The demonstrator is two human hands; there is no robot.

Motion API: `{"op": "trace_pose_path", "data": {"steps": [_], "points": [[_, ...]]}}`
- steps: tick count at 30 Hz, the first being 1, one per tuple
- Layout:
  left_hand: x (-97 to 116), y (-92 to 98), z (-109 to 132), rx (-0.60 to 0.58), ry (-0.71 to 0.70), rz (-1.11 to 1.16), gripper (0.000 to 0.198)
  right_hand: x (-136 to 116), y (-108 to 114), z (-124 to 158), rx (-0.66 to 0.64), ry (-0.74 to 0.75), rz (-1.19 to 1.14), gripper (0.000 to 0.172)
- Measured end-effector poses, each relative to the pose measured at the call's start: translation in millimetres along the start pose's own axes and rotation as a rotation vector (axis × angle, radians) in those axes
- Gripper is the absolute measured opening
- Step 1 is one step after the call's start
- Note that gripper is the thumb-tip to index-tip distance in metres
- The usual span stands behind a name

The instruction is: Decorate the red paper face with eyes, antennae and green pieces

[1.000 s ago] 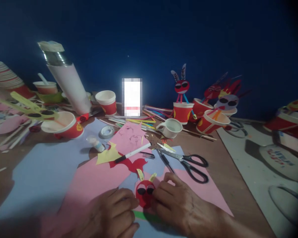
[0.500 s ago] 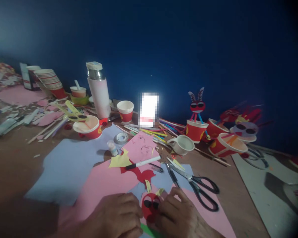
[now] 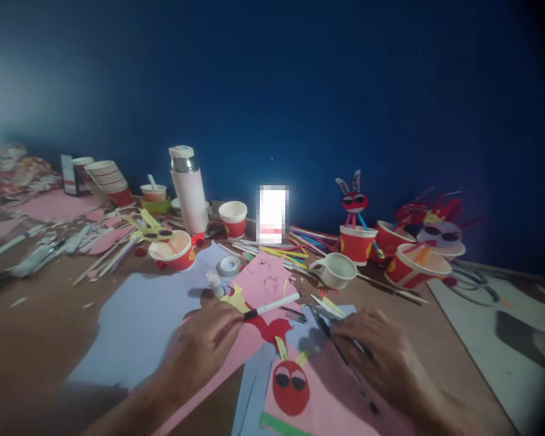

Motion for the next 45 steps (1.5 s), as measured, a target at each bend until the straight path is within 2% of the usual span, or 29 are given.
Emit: {"op": "trace_pose_path", "data": {"steps": [4, 8, 11, 13, 16, 19, 22, 24, 26, 29, 32, 36, 42, 45], "points": [[3.0, -7.6, -6.2, 0.001, 0.078, -0.148, 0.019, 9.7, 7.5, -1.0, -0.056, -0.169, -0.015, 0.012], [16.8, -14.5, -8.7, -0.097, 0.101, -0.245, 0.015, 10.3, 7.9, -7.9, -0.188, -0.248, -0.051, 0.014], [20.5, -15.7, -9.8, -0.119, 0.112, -0.226, 0.017, 12.1, 7.4, -17.0, -0.211, -0.224, -0.040, 0.015], [22.1, -14.5, -9.3, -0.113, 0.119, -0.214, 0.015, 13.1, 6.6, -26.4, -0.181, -0.204, -0.020, 0.015], [29.2, -10.5, -5.7, -0.102, 0.136, -0.143, 0.012, 10.3, 1.3, -44.6, -0.169, -0.099, 0.008, 0.016], [34.9, -3.7, -0.5, -0.125, 0.171, -0.031, 0.012, 3.6, -10.6, -60.3, -0.322, 0.056, 0.091, 0.027], [23.2, 8.5, 3.4, -0.152, 0.218, 0.040, 0.015, 1.8, -20.2, -66.5, -0.449, 0.086, 0.173, 0.016], [4.8, 20.2, 5.3, -0.088, 0.243, 0.047, 0.022, 5.4, -22.0, -66.9, -0.462, 0.065, 0.212, 0.015], [-14.5, 30.9, 6.7, -0.036, 0.183, -0.046, 0.022, 11.2, -22.3, -67.0, -0.470, 0.019, 0.284, 0.015], [-31.8, 37.9, 6.8, -0.041, 0.063, -0.249, 0.023, 16.0, -26.5, -70.3, -0.491, -0.059, 0.407, 0.015], [-31.5, 34.8, 4.0, -0.053, -0.040, -0.370, 0.019, 10.9, -36.0, -76.3, -0.503, -0.129, 0.491, 0.018], [-25.4, 27.0, -0.1, -0.047, -0.088, -0.426, 0.017, -1.3, -41.0, -80.3, -0.478, -0.184, 0.548, 0.021], [-32.0, 16.0, 1.7, -0.059, -0.134, -0.481, 0.024, -6.8, -33.3, -75.0, -0.444, -0.146, 0.535, 0.023], [-35.3, 11.5, 1.8, -0.063, -0.136, -0.516, 0.027, -8.3, -33.6, -70.8, -0.442, -0.115, 0.507, 0.017]]}}
Point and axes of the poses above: each hand's wrist, its own z-axis away from the middle knuckle, its own y-axis out of the back of the hand, x = y × z, the point moved 1 cm from there along -z, towards the middle knuckle, and after that the axes turned 13 degrees about y, right-handed, at the moved point
